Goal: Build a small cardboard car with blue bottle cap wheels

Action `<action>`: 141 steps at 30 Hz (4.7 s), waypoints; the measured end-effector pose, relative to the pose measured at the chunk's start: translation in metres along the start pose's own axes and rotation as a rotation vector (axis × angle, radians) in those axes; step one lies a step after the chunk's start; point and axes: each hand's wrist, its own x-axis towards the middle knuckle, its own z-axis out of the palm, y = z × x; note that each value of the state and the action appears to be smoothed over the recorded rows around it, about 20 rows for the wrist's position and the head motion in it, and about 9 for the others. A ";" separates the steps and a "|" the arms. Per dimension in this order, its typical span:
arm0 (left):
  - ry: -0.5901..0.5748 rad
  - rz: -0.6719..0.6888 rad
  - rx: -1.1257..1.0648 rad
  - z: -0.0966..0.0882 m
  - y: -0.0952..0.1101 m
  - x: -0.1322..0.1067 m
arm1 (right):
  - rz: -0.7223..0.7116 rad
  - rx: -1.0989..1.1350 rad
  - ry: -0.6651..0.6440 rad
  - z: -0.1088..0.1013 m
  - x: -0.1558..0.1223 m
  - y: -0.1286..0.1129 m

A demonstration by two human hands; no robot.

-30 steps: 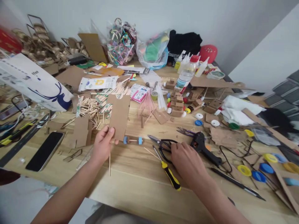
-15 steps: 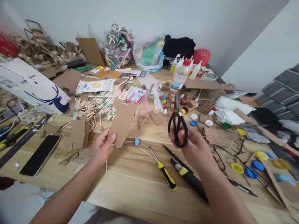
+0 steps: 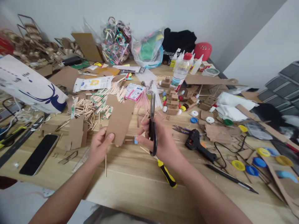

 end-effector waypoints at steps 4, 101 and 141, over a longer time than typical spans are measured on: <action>-0.124 -0.029 0.008 0.007 -0.006 -0.008 | -0.039 -0.030 0.089 0.022 0.005 0.012; -0.348 0.065 0.449 0.001 -0.014 0.046 | -0.128 -0.340 0.122 0.013 0.042 0.028; -0.491 0.225 1.176 -0.018 -0.026 0.012 | -0.178 -0.440 0.161 0.013 0.030 0.068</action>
